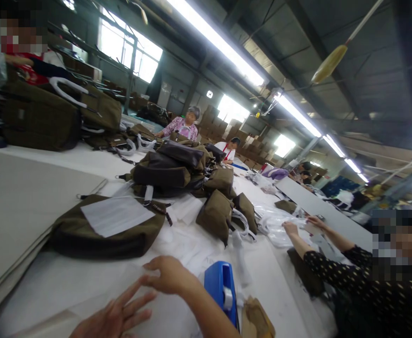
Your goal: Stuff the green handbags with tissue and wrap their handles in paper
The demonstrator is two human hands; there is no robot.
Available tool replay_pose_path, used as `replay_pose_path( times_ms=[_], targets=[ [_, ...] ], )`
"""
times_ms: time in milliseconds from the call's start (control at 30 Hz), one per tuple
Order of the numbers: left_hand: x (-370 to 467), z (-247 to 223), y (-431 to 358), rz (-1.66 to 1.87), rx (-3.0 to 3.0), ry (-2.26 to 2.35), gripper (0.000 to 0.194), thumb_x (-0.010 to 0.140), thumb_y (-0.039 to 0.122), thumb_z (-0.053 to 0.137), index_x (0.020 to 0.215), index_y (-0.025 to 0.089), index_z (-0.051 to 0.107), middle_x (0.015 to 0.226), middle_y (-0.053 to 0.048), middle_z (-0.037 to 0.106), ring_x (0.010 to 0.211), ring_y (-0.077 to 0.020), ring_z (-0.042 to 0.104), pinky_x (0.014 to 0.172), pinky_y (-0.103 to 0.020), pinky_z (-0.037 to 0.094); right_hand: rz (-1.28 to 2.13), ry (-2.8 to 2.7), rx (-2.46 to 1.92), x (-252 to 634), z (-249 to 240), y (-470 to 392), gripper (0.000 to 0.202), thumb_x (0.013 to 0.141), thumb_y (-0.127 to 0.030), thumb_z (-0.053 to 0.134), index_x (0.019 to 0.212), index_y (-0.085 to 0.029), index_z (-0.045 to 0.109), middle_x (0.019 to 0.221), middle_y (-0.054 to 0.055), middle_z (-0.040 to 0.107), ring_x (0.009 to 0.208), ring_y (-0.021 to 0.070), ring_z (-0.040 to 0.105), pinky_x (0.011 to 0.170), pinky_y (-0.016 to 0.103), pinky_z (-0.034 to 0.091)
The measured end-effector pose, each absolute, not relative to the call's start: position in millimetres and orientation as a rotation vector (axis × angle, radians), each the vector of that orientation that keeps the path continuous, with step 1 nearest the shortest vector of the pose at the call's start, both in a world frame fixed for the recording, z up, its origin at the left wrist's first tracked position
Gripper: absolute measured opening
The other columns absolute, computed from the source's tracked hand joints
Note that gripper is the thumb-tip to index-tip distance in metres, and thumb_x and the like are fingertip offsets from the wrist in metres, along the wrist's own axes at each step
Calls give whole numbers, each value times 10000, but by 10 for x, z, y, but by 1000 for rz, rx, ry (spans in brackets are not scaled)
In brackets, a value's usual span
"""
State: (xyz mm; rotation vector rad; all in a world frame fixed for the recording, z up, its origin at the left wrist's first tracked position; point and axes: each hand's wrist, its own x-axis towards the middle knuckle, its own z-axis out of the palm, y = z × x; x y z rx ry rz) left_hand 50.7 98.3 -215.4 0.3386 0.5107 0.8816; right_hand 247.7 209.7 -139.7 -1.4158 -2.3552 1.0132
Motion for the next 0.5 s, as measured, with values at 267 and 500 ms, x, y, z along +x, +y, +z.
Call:
replay_pose_path(
  times_ms=[267,500],
  targets=[
    [693,-2155,1125,965,161,749,631,634,483,1062,1146,175,858,1145,-122,835,929,-211,780,749,-253,647,933,-1723,-1629,2244,-1146,3199,379,1009,-537,700,1099,-189,818,1031,106,824,1053,291,766,964,400,609],
    [754,-2098,1051,1036,256,773,688,573,641,1048,1062,189,875,1034,-101,824,877,-200,756,736,-254,621,1168,-1275,-1500,1758,-1461,3365,556,661,-343,927,1140,-220,673,1025,48,800,963,263,765,812,372,655]
  ],
)
